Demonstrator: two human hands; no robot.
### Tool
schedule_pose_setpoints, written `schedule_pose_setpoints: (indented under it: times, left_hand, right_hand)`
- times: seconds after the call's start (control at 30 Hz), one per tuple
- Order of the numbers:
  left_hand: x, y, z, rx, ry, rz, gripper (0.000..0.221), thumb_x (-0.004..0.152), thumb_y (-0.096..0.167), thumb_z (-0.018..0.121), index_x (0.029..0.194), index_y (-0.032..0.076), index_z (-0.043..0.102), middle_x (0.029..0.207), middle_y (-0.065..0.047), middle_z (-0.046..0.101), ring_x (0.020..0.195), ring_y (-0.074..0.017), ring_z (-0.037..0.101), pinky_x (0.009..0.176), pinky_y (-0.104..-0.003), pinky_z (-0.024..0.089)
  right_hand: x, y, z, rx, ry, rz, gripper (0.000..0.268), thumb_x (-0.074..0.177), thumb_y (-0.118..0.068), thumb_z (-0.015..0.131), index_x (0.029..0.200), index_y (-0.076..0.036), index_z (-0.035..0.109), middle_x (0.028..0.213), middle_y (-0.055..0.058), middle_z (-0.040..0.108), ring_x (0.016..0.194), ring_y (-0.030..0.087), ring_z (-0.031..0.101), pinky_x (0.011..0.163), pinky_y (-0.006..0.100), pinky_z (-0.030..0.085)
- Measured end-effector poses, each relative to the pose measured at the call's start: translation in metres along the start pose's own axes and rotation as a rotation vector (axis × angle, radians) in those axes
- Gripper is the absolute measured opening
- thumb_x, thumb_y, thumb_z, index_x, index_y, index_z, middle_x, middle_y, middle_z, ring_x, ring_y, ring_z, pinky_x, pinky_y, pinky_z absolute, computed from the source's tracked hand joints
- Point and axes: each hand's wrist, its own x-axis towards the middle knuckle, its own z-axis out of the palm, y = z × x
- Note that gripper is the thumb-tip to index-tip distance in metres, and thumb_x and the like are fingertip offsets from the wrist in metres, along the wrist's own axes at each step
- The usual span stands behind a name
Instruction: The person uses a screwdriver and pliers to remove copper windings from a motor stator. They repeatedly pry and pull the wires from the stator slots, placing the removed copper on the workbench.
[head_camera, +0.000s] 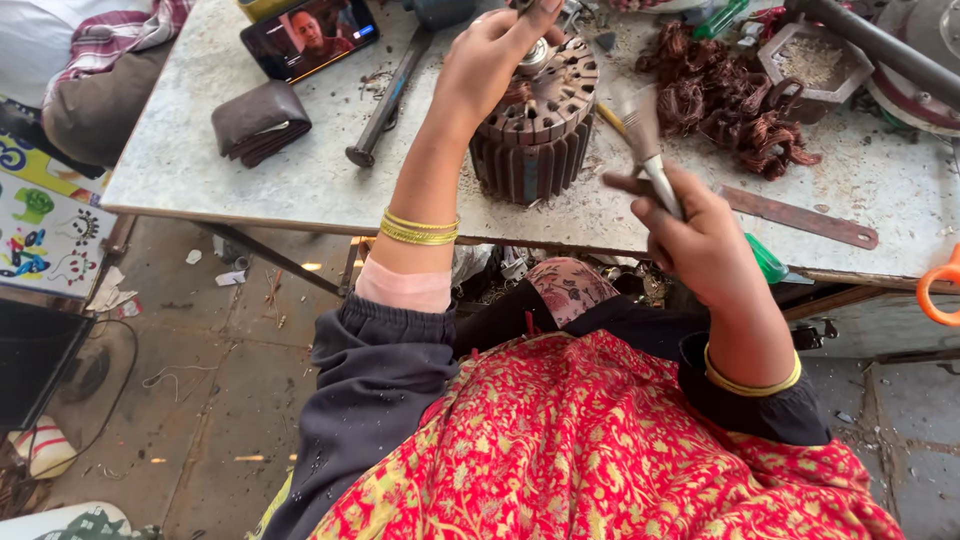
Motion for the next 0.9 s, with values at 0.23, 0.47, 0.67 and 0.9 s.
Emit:
schedule_pose_setpoints:
  times: [0.23, 0.47, 0.67, 0.9]
  left_hand:
    - [0.014, -0.013, 0.008, 0.114, -0.053, -0.147, 0.097, 0.076, 0.093, 0.045, 0.124, 0.013, 0.07, 0.125, -0.013, 0.07, 0.121, -0.0267, 0.062, 0.102, -0.043, 0.045]
    - [0.004, 0.034, -0.009, 0.603, -0.195, -0.226, 0.097, 0.078, 0.092, 0.027, 0.113, 0.016, 0.077, 0.107, -0.016, 0.077, 0.112, -0.0305, 0.066, 0.099, -0.043, 0.048]
    - [-0.011, 0.062, -0.015, 0.784, -0.123, -0.238, 0.097, 0.076, 0.094, 0.034, 0.103, 0.012, 0.078, 0.105, -0.02, 0.073, 0.104, -0.0307, 0.072, 0.09, -0.041, 0.055]
    - [-0.015, 0.06, -0.017, 0.812, -0.047, -0.22, 0.108, 0.067, 0.1, 0.036, 0.099, 0.004, 0.077, 0.101, -0.02, 0.074, 0.101, -0.0307, 0.073, 0.085, -0.039, 0.057]
  right_hand:
    - [-0.007, -0.013, 0.015, -0.843, 0.234, -0.256, 0.063, 0.099, -0.013, 0.064, 0.158, -0.004, 0.043, 0.105, 0.025, 0.069, 0.086, 0.044, 0.066, 0.074, 0.051, 0.051]
    - [-0.016, -0.024, 0.032, -0.971, 0.171, -0.405, 0.06, 0.096, -0.012, 0.064, 0.15, 0.005, 0.044, 0.101, 0.024, 0.068, 0.087, 0.043, 0.067, 0.077, 0.05, 0.053]
    - [-0.02, -0.038, 0.039, -1.126, 0.156, -0.325, 0.057, 0.095, -0.003, 0.054, 0.149, 0.01, 0.043, 0.1, 0.024, 0.068, 0.083, 0.043, 0.068, 0.072, 0.05, 0.055]
    - [-0.013, -0.057, 0.052, -1.434, 0.112, -0.316, 0.065, 0.089, 0.0, 0.05, 0.15, 0.017, 0.038, 0.098, 0.021, 0.067, 0.074, 0.033, 0.071, 0.059, 0.039, 0.058]
